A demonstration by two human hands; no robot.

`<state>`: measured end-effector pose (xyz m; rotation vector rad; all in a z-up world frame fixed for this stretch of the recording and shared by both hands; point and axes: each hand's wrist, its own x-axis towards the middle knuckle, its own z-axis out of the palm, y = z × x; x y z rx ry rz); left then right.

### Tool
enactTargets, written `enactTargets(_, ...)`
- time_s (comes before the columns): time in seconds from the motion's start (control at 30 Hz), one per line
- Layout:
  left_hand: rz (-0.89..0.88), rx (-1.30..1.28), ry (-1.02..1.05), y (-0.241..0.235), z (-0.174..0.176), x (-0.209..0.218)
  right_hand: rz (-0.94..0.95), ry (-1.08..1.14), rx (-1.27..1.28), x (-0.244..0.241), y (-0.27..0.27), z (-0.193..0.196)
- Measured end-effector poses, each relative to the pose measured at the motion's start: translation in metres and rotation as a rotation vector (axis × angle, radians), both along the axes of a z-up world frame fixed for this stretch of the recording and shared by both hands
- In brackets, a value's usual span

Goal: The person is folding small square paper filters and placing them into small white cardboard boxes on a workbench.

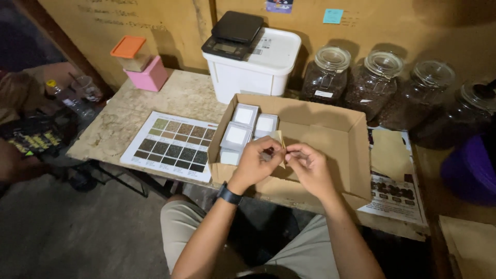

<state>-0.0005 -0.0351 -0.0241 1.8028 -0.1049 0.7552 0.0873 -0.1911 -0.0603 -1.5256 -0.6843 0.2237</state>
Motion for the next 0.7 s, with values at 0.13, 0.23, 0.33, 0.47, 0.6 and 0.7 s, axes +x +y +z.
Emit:
enactTargets(0.13, 0.107, 0.107, -0.013, -0.009, -0.003, -0.005, 0.014, 0.013, 0.044, -0.004, -0.003, 0.003)
enactTargets(0.23, 0.162, 0.197, -0.026, -0.014, 0.0, -0.01, -0.006, -0.026, 0.054, 0.0, -0.002, -0.001)
enactTargets(0.33, 0.227, 0.271, -0.014, -0.023, 0.004, -0.016, -0.054, -0.054, 0.082, 0.002, 0.001, -0.005)
enactTargets(0.47, 0.373, 0.398, -0.028, -0.033, 0.0, -0.016, -0.269, -0.475, 0.044, -0.011, 0.0, 0.023)
enactTargets(0.6, 0.535, 0.524, -0.078, -0.04, -0.005, -0.013, -0.315, -0.738, 0.072, -0.021, 0.003, 0.039)
enactTargets(0.7, 0.628, 0.646, -0.088, -0.042, -0.006, -0.011, -0.34, -0.719, 0.019, -0.023, 0.003, 0.034)
